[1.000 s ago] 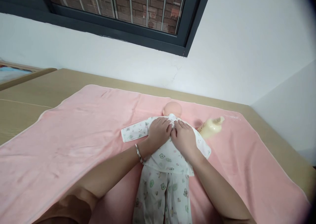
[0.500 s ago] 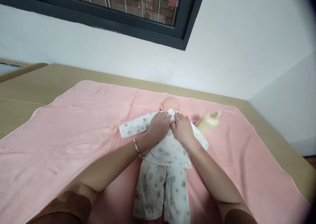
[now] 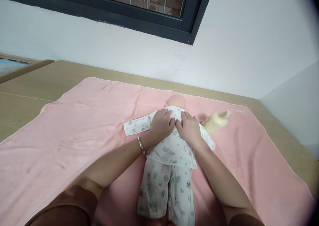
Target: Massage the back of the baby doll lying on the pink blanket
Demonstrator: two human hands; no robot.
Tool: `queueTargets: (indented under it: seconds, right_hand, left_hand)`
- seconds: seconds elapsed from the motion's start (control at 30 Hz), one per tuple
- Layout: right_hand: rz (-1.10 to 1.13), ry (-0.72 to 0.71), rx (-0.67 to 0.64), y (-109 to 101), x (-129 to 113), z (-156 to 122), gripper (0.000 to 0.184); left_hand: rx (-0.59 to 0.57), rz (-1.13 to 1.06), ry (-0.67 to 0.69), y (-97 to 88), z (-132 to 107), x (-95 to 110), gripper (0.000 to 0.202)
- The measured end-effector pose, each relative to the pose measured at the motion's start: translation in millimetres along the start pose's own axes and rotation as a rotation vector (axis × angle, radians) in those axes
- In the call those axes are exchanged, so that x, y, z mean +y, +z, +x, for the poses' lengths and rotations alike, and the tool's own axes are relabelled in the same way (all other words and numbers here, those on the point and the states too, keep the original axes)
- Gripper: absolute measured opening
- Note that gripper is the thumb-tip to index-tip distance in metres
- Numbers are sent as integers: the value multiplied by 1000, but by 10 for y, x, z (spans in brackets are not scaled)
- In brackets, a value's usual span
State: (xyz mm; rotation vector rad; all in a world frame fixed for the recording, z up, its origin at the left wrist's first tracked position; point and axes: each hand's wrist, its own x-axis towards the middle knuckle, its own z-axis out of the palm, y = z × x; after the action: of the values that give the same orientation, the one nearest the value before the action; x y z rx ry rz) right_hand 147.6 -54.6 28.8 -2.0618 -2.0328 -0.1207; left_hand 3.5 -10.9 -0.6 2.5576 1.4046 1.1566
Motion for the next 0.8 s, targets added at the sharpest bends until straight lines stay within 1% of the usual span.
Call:
queueTargets:
  seconds: [0.1,0.2,0.43,0.63,0.8]
  right_hand:
    - [58,-3,-35,52,56,44,57]
    - [71,-4,-33,69,64,37,58]
    - [88,12,-26,71,51,15,59]
    - [67,16,-29,86,64,20,58]
    - [102,15,-16,80,57,10,58]
  left_hand:
    - [-35,-37,9,27,19,-36,35]
    - [-51,-66,12,50,29,-67,37]
    - [-37,-91,2,81,31,-88,35]
    - [-45,-86,-4,62,41,-75,35]
    - [-68,-81,-17,40,32,-55,36]
